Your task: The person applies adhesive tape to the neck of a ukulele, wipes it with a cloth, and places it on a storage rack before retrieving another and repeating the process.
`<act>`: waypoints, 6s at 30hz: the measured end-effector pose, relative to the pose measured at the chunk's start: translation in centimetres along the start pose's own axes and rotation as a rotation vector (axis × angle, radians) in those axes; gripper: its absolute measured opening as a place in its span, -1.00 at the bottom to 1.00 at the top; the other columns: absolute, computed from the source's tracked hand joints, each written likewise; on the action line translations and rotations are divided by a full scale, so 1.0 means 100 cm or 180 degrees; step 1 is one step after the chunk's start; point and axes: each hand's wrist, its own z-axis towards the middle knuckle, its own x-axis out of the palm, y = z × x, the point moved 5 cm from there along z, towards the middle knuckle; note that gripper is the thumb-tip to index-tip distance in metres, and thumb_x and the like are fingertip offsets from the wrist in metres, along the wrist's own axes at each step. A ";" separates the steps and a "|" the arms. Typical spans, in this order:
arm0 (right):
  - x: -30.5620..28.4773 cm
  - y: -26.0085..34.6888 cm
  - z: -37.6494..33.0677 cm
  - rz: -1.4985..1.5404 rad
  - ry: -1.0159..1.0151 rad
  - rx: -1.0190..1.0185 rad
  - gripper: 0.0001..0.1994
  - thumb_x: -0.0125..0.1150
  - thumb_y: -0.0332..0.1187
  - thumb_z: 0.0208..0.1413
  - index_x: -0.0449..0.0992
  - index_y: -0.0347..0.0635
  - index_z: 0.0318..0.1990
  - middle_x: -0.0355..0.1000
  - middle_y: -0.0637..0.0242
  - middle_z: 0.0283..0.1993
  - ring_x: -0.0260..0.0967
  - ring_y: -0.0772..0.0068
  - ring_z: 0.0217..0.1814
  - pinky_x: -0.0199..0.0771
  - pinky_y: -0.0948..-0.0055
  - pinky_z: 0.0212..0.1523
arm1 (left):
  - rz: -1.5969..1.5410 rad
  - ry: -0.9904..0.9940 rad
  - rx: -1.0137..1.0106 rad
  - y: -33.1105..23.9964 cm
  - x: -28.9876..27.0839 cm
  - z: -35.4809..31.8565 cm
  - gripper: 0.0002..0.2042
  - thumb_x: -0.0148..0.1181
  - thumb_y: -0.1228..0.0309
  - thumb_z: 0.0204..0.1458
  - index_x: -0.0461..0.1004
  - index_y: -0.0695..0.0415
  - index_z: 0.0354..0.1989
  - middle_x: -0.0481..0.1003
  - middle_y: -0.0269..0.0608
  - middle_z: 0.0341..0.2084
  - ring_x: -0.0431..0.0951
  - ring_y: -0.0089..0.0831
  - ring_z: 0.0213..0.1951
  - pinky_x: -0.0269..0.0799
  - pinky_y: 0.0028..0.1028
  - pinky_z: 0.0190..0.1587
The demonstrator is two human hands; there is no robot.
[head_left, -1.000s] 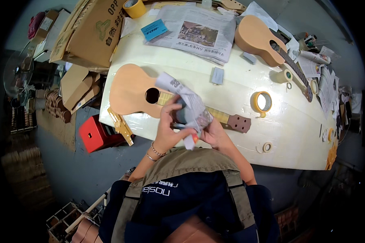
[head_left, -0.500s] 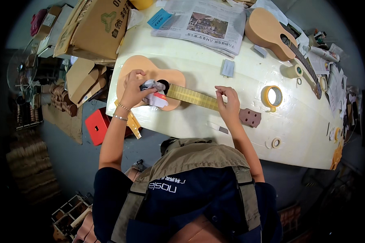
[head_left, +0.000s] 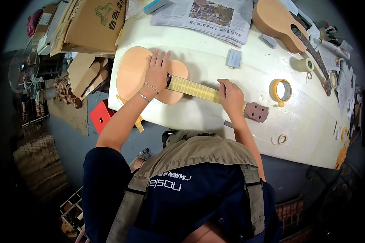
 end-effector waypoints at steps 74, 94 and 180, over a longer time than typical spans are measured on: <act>-0.195 -0.190 -0.261 0.0794 -0.2692 0.2252 -0.78 0.19 -0.25 0.07 0.59 -0.21 -0.28 0.41 0.44 -0.42 0.28 0.48 -0.49 0.30 0.50 -0.47 | -0.7504 -0.0315 -0.1140 -0.104 0.003 -0.056 -0.85 0.11 0.28 0.07 0.39 0.05 -0.28 0.48 -0.22 -0.31 0.46 -0.40 -0.20 0.34 -0.33 0.03; -0.115 0.060 -0.167 0.3327 -0.2020 0.1594 -0.70 0.10 -0.63 0.07 0.30 -0.37 -0.02 0.11 0.11 0.18 0.36 0.16 0.10 0.44 0.38 0.03 | -0.5841 0.2761 -0.0682 -0.207 0.017 -0.093 -0.66 -0.07 0.21 0.21 0.35 0.24 -0.04 0.45 -0.17 -0.17 0.48 -0.40 -0.14 0.36 -0.42 -0.01; -0.218 -0.120 -0.225 0.1766 -0.3363 0.1134 -0.23 0.11 -0.69 0.05 -0.16 -0.19 0.37 0.38 0.30 -0.06 0.35 0.55 -0.05 0.43 0.46 0.01 | -0.0414 -0.1224 0.1705 -0.228 0.011 -0.080 -0.59 0.00 0.58 -0.09 0.51 -0.10 -0.06 0.42 -0.56 -0.01 0.21 -0.34 0.20 -0.67 0.03 0.27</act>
